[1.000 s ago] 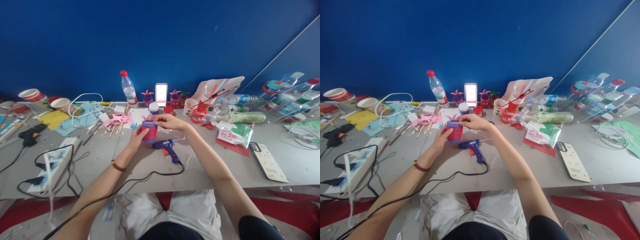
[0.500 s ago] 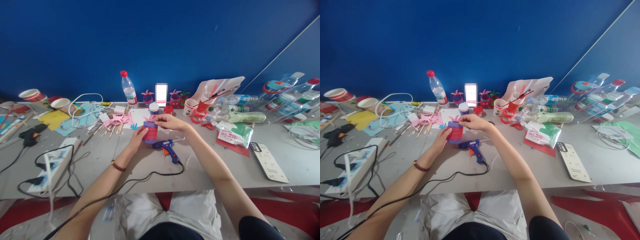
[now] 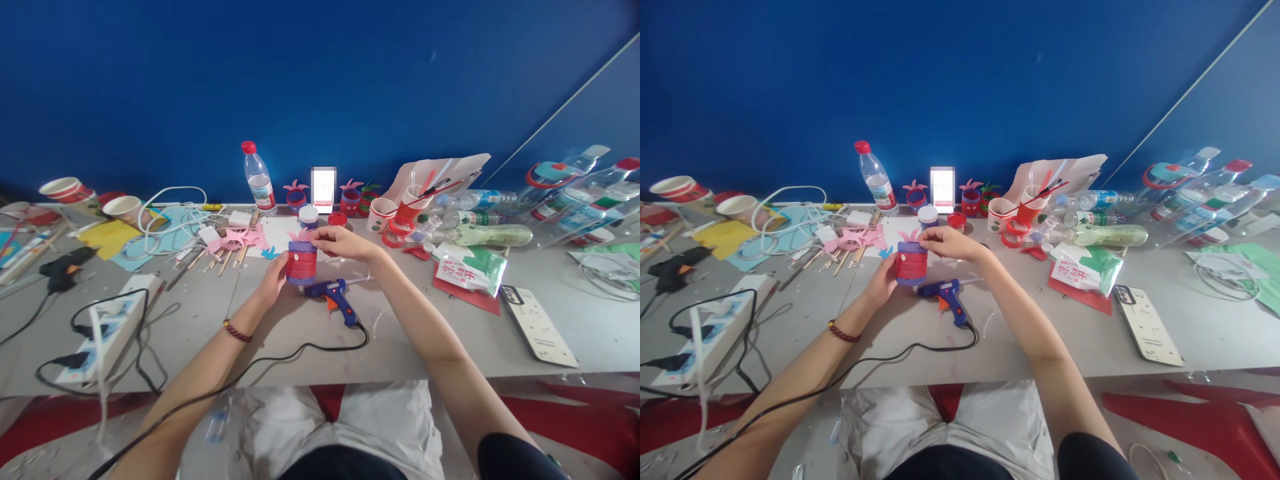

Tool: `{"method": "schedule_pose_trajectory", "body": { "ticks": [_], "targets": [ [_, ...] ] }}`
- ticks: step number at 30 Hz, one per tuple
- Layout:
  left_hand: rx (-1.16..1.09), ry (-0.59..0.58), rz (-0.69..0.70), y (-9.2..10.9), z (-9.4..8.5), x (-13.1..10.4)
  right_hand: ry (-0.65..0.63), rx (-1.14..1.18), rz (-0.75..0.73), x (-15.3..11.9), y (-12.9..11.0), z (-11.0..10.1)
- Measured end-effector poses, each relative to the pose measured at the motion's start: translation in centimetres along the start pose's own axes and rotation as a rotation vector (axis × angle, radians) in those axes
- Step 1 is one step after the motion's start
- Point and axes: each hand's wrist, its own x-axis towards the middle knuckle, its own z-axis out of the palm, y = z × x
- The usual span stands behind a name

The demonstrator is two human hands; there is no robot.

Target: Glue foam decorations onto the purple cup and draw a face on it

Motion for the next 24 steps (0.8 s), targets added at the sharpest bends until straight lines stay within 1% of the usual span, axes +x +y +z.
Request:
{"method": "schedule_pose_trajectory", "body": {
  "ticks": [5,9,12,15,19,22,24],
  "targets": [
    [0.020,0.007,0.009,-0.13,-0.22,0.20,0.013,-0.010,0.001,-0.02,0.08,-0.21],
    [0.078,-0.009,0.020,-0.27,-0.42,0.31,0.001,-0.042,-0.003,-0.07,0.08,-0.17],
    [0.133,0.001,0.023,-0.29,-0.42,0.33,-0.006,-0.051,-0.014,-0.09,0.07,-0.11],
    [0.182,0.045,0.024,-0.12,-0.24,0.29,0.007,-0.061,-0.020,-0.09,0.01,-0.12],
    [0.244,0.126,0.092,0.15,0.00,0.17,0.024,-0.074,-0.051,-0.02,-0.03,-0.17],
    [0.261,0.158,0.118,0.03,-0.16,0.24,0.043,-0.085,-0.067,0.13,0.25,-0.08],
    [0.264,0.186,0.147,-0.15,-0.43,0.42,0.079,-0.098,-0.076,0.32,0.67,0.05]
  ]
}}
